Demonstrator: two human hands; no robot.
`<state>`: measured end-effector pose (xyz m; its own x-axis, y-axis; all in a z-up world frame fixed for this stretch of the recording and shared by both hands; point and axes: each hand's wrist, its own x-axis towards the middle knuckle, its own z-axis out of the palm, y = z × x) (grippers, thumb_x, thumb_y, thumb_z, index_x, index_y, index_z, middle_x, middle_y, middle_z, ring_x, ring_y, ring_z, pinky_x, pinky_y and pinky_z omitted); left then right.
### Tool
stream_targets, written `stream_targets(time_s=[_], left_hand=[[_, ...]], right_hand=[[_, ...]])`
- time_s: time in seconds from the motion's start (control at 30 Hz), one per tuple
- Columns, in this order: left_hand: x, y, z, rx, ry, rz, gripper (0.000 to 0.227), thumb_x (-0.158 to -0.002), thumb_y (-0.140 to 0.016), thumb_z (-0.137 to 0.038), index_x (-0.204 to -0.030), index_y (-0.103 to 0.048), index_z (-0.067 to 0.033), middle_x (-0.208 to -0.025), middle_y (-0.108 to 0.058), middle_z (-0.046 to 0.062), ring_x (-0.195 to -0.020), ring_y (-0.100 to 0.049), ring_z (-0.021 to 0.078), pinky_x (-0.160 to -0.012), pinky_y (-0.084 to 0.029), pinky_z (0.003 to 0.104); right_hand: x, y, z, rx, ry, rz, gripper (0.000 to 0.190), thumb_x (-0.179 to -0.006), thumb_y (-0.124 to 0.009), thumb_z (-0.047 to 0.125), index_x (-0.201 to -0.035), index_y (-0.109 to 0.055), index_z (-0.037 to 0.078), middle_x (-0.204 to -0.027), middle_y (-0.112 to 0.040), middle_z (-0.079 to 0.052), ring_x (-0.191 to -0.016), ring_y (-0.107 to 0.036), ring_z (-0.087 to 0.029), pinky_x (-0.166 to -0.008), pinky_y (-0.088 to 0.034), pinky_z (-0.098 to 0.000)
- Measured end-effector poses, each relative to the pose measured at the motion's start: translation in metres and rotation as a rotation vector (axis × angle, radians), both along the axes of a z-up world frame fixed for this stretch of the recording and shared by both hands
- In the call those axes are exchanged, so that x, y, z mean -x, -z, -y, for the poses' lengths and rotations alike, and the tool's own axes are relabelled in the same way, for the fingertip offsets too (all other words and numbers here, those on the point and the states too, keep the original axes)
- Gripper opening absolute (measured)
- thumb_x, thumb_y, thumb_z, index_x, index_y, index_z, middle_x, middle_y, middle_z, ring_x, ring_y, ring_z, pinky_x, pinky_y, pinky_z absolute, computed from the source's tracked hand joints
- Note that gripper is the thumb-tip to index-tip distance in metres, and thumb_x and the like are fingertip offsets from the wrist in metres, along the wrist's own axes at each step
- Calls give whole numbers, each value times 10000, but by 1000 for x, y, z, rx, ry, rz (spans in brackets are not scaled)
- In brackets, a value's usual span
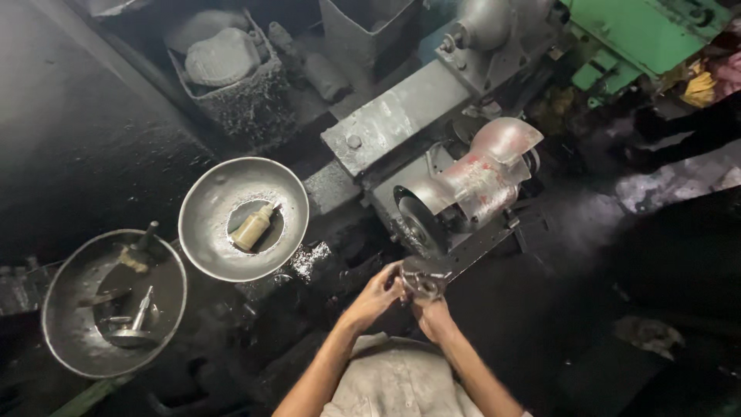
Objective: The person holds a small metal part against a rotating grinding wheel to smooth its surface. They repeatedly dip the part into a liquid-filled bowl, likely for cooling or lubrication, and continue grinding different edges. The person handles multiple small metal components one at a time.
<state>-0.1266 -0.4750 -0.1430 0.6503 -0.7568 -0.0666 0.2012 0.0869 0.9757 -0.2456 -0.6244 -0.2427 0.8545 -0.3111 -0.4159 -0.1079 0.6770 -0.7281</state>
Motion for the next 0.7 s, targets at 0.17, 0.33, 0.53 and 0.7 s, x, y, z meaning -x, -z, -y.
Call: stream_targets(time_s=[0.17, 0.33, 0.53, 0.7], left_hand=[[6, 8, 33, 8, -7, -248, 384, -1141, -445, -360, -1313, -621, -66, -1048, -616, -38, -905, -481, 75, -780, -437, 248], [6, 6, 46, 75, -83, -457, 362, -1028, -512, -400, -1277, -627, -162, -1114, -661, -105, -985, -543, 31, -862, -430, 232], [0, 20, 54, 82, -43, -443, 312, -1060, -500, -382, -1176, -652, -136, -1038, -655, -78, -928, -528, 60, -779, -406, 245], [8, 41, 68, 115, -88, -478, 164, -1068, -558, -247, -1083, -644, -108, -993, -625, -58, -898, -509, 66, -798, -412, 238]], right_hand=[[-17, -3, 12, 55, 16, -137, 110, -900, -583, -1, -946, -643, 79, -754, -560, -31, -520, -480, -94, -392, -327, -262], [-31, -26, 2, 70, 112, -247, 88, -905, -579, 49, -915, -634, 117, -727, -574, -9, -483, -457, -83, -382, -296, -255], [-39, -39, 6, 61, 156, -213, 147, -884, -608, 13, -989, -664, 100, -786, -617, -10, -553, -490, -97, -437, -335, -269], [-31, -51, 8, 56, 193, -237, 249, -874, -582, -32, -1076, -686, 69, -931, -684, -36, -758, -590, -158, -612, -448, -326]])
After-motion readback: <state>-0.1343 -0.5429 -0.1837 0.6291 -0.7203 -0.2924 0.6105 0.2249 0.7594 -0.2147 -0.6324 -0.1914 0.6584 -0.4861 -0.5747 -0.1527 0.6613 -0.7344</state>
